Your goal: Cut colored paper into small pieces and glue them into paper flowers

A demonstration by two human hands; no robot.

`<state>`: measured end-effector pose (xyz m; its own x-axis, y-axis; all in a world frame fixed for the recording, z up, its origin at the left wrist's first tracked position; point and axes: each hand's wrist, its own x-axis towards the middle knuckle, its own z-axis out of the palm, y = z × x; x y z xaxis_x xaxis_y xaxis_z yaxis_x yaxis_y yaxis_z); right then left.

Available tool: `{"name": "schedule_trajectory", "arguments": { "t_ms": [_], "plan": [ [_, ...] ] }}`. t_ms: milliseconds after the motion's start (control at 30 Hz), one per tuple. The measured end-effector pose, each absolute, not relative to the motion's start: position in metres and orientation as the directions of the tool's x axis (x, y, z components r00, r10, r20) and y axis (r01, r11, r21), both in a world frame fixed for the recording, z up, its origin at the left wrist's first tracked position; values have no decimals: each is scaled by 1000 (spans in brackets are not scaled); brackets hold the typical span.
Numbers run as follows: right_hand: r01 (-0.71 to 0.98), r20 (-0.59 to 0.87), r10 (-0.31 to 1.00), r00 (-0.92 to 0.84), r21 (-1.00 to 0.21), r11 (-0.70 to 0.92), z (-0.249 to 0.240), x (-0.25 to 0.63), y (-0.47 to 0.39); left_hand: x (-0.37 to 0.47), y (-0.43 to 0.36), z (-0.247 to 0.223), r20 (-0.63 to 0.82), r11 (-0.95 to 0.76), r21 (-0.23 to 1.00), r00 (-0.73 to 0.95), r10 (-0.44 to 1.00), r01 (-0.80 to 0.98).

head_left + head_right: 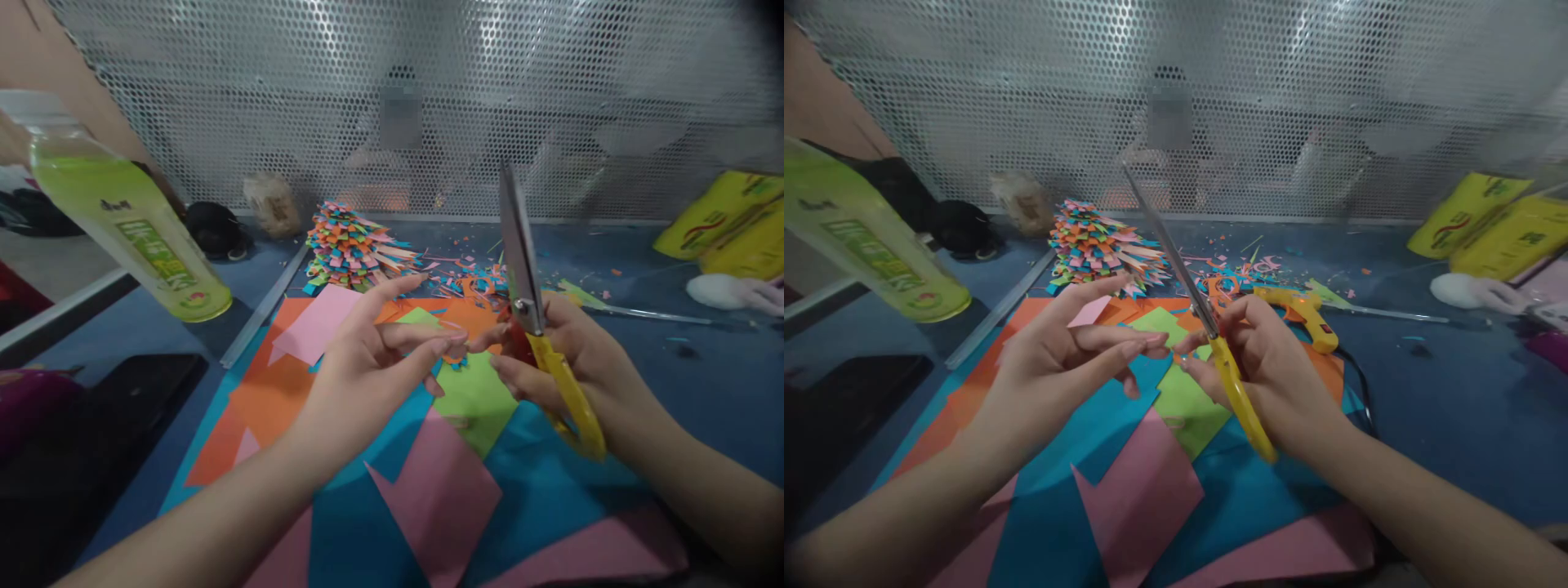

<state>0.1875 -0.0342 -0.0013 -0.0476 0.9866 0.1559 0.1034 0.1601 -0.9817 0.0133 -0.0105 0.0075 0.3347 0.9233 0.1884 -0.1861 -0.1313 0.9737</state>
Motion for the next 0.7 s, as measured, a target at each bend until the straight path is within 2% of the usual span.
{"name": "schedule_trajectory", "arguments": {
  "t_ms": [200,700],
  "plan": [
    [118,232,973,-9,-966,231,-7,189,-30,19,-11,1,86,-24,987,403,911,-156],
    [51,132,991,-29,-990,133,-6,185,-29,22,-13,-5,19,-3,999,466,885,-35]
  ]
}}
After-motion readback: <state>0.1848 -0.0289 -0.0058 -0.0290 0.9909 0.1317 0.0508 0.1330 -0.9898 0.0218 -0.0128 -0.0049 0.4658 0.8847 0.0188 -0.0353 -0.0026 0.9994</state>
